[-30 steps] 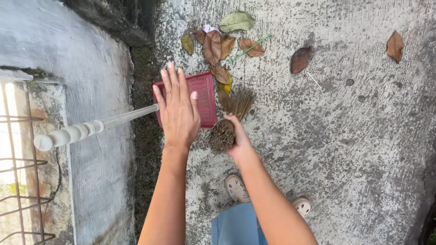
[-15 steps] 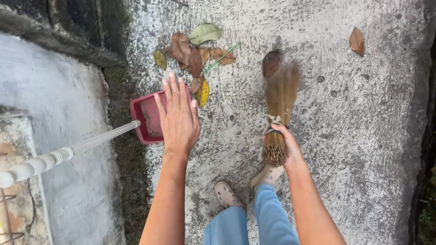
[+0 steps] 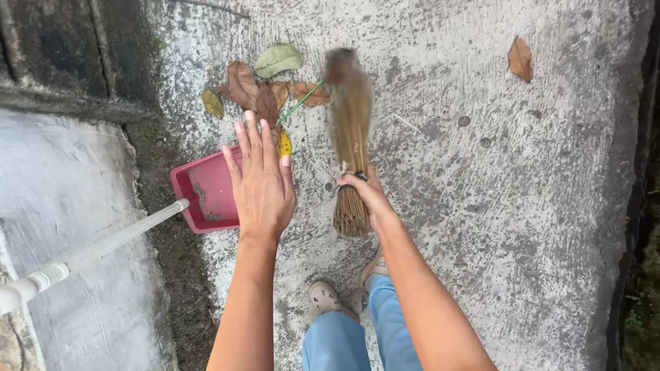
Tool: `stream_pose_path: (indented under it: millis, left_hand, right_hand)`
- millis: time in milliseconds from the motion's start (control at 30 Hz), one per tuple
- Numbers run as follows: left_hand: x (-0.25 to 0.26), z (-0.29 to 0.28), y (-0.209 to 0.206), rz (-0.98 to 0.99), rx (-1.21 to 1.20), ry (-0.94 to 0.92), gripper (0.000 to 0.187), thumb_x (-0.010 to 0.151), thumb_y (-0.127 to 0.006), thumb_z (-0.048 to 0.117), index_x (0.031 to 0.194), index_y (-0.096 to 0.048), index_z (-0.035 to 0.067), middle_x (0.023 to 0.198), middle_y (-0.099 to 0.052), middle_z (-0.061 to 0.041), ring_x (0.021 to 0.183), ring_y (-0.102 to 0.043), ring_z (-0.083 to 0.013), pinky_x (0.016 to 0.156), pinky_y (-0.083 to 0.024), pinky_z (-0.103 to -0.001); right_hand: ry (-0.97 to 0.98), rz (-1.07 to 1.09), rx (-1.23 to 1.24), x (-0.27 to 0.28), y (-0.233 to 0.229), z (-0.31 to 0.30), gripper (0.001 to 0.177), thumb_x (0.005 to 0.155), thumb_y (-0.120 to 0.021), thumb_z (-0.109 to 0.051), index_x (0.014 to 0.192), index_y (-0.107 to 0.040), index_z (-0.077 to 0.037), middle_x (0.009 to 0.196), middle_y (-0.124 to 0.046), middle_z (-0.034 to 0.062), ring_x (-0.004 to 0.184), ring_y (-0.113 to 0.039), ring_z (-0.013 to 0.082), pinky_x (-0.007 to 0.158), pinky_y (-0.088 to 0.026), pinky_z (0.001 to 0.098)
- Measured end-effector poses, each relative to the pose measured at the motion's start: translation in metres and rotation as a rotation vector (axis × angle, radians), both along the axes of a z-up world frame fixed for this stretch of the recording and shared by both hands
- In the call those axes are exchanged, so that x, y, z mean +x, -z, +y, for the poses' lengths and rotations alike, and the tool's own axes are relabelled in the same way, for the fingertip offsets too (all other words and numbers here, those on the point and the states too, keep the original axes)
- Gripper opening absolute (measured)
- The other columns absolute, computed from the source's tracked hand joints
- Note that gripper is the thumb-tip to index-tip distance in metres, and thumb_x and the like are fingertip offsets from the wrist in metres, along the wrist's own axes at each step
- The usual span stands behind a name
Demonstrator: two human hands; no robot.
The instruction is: The person is sweeping dry leaves on an outdoor concrete path using a broom and a dustpan.
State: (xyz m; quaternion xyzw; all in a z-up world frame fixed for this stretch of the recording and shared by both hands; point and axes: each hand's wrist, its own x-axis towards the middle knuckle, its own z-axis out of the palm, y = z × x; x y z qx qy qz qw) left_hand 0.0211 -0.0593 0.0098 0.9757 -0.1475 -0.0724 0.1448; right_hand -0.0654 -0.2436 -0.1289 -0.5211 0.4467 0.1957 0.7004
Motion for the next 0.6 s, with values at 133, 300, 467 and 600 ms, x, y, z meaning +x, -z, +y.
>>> stream_pose_path:
  millis: [133, 300, 467, 600]
  left_hand:
    - [0.014, -0.025, -0.005, 0.006, 0.001, -0.006, 0.063, 0.109, -0.037, 0.028, 0.163, -0.025, -0.002, 0.172, -0.011, -0.017, 0.159, -0.008, -0.035, 0.127, -0.005, -0.055]
    - [0.021, -0.058, -0.005, 0.007, -0.022, -0.003, 0.061, 0.11, -0.036, 0.029, 0.162, -0.026, -0.002, 0.173, -0.011, -0.017, 0.16, -0.008, -0.0339, 0.127, -0.006, -0.055]
    - [0.027, -0.091, 0.0, 0.038, -0.027, 0.007, 0.061, 0.109, -0.037, 0.029, 0.161, -0.027, -0.001, 0.172, -0.011, -0.017, 0.16, -0.008, -0.0336, 0.128, -0.005, -0.055]
    - [0.033, -0.116, 0.002, 0.038, -0.007, 0.044, 0.062, 0.109, -0.037, 0.03, 0.161, -0.026, -0.002, 0.172, -0.011, -0.018, 0.159, -0.007, -0.0345, 0.127, -0.004, -0.055]
  right_hand:
    - [-0.017, -0.111, 0.073, -0.004, -0.039, -0.043, 0.088, 0.071, -0.078, -0.023, 0.151, -0.046, -0.011, 0.102, -0.065, 0.0118, 0.08, -0.065, 0.0252, 0.067, -0.057, 0.0383]
    - [0.139, -0.028, -0.166, -0.045, -0.042, -0.11, 0.101, 0.066, -0.078, -0.022, 0.156, -0.031, -0.019, 0.111, -0.065, 0.0116, 0.089, -0.068, 0.0226, 0.073, -0.061, 0.0395]
    - [0.266, 0.202, -0.182, -0.072, 0.014, -0.107, 0.099, 0.065, -0.08, -0.02, 0.15, -0.028, -0.015, 0.122, -0.056, 0.0156, 0.11, -0.06, 0.0316, 0.095, -0.049, 0.0569]
    - [0.02, 0.127, -0.033, -0.056, 0.007, -0.047, 0.106, 0.062, -0.08, -0.017, 0.152, -0.025, -0.018, 0.127, -0.058, 0.0156, 0.12, -0.06, 0.0296, 0.108, -0.046, 0.0525]
